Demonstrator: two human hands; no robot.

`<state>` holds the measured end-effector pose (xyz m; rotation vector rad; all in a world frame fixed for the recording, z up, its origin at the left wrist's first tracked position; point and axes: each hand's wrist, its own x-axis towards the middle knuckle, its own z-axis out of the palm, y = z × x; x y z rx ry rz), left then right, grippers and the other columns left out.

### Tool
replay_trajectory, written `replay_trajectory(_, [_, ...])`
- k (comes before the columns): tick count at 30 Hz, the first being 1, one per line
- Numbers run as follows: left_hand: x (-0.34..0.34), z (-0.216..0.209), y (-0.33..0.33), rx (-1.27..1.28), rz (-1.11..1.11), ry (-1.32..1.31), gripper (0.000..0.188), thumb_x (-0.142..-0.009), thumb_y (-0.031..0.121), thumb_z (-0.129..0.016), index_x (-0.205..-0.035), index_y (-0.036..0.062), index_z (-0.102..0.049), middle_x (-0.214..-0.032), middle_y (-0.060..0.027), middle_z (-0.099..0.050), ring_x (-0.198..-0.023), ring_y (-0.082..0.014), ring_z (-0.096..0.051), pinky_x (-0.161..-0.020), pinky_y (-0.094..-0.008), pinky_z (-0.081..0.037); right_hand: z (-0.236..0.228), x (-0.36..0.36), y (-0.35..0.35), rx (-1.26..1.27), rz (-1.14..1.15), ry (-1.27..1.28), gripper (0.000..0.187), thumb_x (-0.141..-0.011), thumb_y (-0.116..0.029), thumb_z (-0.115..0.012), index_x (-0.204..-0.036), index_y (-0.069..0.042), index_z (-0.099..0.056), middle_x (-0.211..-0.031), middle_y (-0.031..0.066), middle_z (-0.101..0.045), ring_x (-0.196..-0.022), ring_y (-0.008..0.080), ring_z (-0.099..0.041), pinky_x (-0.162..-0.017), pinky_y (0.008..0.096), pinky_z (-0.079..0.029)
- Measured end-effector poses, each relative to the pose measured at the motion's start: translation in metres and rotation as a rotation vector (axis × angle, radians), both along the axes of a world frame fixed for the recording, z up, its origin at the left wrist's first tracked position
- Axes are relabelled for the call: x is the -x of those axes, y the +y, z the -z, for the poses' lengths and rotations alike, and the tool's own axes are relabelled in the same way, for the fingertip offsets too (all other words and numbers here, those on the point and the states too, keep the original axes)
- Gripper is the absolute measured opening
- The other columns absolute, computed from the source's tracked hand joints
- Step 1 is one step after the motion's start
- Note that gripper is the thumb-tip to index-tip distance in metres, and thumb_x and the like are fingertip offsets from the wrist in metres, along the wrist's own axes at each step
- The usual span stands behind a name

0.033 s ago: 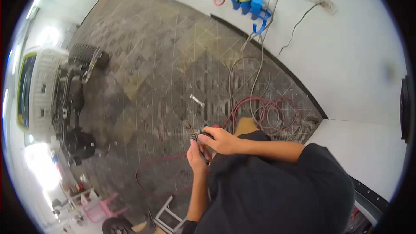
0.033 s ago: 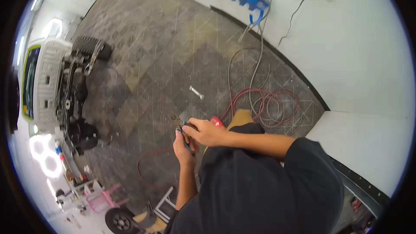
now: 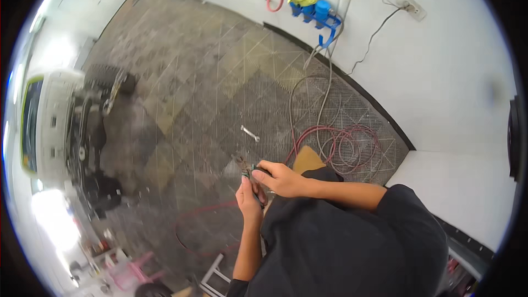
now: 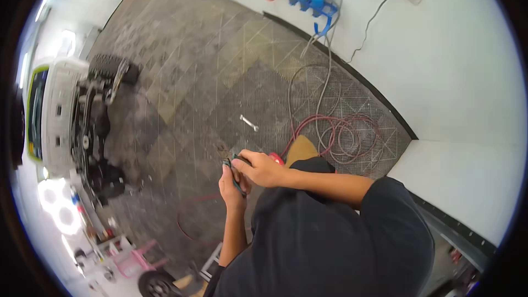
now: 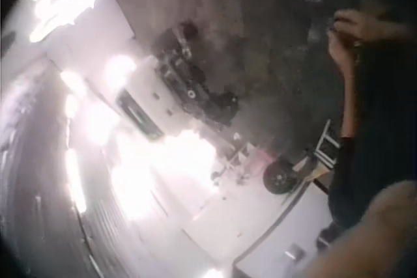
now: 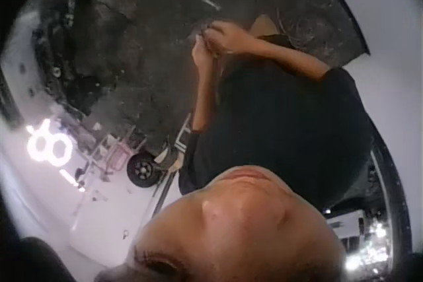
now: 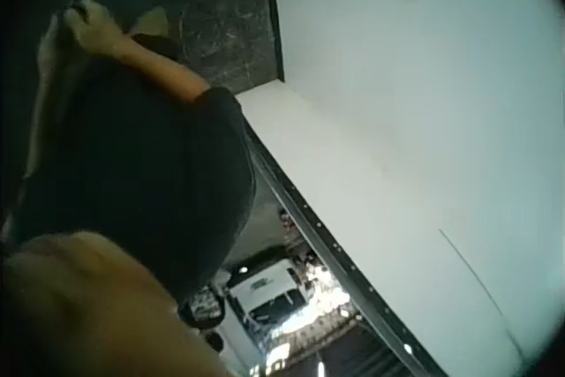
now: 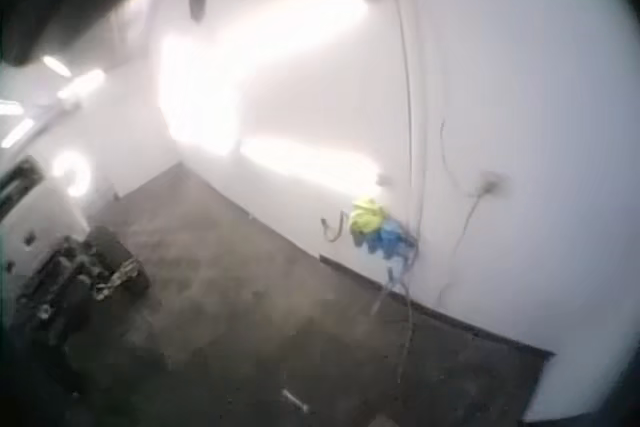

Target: The person feeds a wire through a clear plastic tube and uses pliers to pull the wire through while holding a small metal fitting.

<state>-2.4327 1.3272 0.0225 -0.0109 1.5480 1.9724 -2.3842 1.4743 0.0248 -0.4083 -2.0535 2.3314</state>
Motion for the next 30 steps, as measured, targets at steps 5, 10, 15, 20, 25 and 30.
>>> replay_trajectory(5, [0.153,0.006,0.082,0.209,0.542,0.223,0.048,-0.112,0.038,-0.039,-0.077,0.0066,-0.048,-0.061,-0.0035,-0.052,-0.051,-0.0115,-0.05,-0.048,-0.0286,-0.04,0.022,0.097,0.077,0.171,0.232,0.064,0.03,-0.106,-0.03,-0.057,-0.104,0.0,-0.062,-0.08,-0.0015,-0.053,-0.075,0.0068,-0.049,-0.065,0.0273,-0.042])
replay_trajectory(10, [0.266,0.028,0.224,0.496,1.203,0.989,0.041,-0.109,0.033,-0.048,-0.089,-0.0024,-0.049,-0.073,-0.0252,-0.063,-0.068,-0.0466,-0.062,-0.063,-0.051,-0.047,0.086,0.157,0.176,-0.006,0.576,-0.182,0.054,-0.1,-0.045,-0.064,-0.118,0.005,-0.068,-0.104,0.0259,-0.069,-0.09,0.0239,-0.063,-0.083,0.0366,-0.05])
replay_trajectory(15, [0.346,0.007,0.355,0.498,1.535,0.947,0.037,-0.109,0.033,-0.046,-0.101,-0.0032,-0.052,-0.088,-0.03,-0.063,-0.087,-0.052,-0.061,-0.073,-0.054,-0.048,0.039,0.199,0.289,0.261,0.627,-0.151,0.031,-0.099,-0.031,-0.069,-0.101,0.001,-0.067,-0.084,0.0039,-0.067,-0.074,0.0121,-0.062,-0.067,0.0278,-0.051])
replay_trajectory(20, [0.396,-0.01,0.479,0.4,1.887,0.974,0.032,-0.109,0.03,-0.046,-0.116,0.0013,-0.058,-0.091,-0.0248,-0.067,-0.088,-0.0488,-0.064,-0.077,-0.052,-0.05,0.061,0.226,0.327,0.593,0.874,0.066,0.028,-0.1,-0.029,-0.069,-0.104,-0.002,-0.064,-0.093,0.0052,-0.069,-0.073,0.0081,-0.062,-0.06,0.0232,-0.051])
replay_trajectory(25, [0.422,0.047,0.582,0.261,2.326,1.132,0.023,-0.104,0.022,-0.052,-0.107,0.0018,-0.063,-0.093,-0.0203,-0.069,-0.088,-0.0434,-0.067,-0.077,-0.0515,-0.052,0.118,0.242,0.335,0.74,1.125,0.052,0.026,-0.096,-0.017,-0.068,-0.114,-0.001,-0.059,-0.112,0.0118,-0.068,-0.085,0.0099,-0.064,-0.06,0.0228,-0.049])
replay_trajectory(30, [0.44,0.131,0.663,-0.097,2.63,1.272,0.02,-0.101,0.023,-0.057,-0.107,0.0053,-0.065,-0.1,-0.0193,-0.07,-0.094,-0.0419,-0.067,-0.08,-0.0489,-0.053,0.19,0.3,0.299,1.091,1.662,0.342,0.02,-0.087,-0.001,-0.062,-0.106,-0.007,-0.058,-0.112,0.012,-0.067,-0.092,0.0141,-0.063,-0.062,0.0244,-0.049])
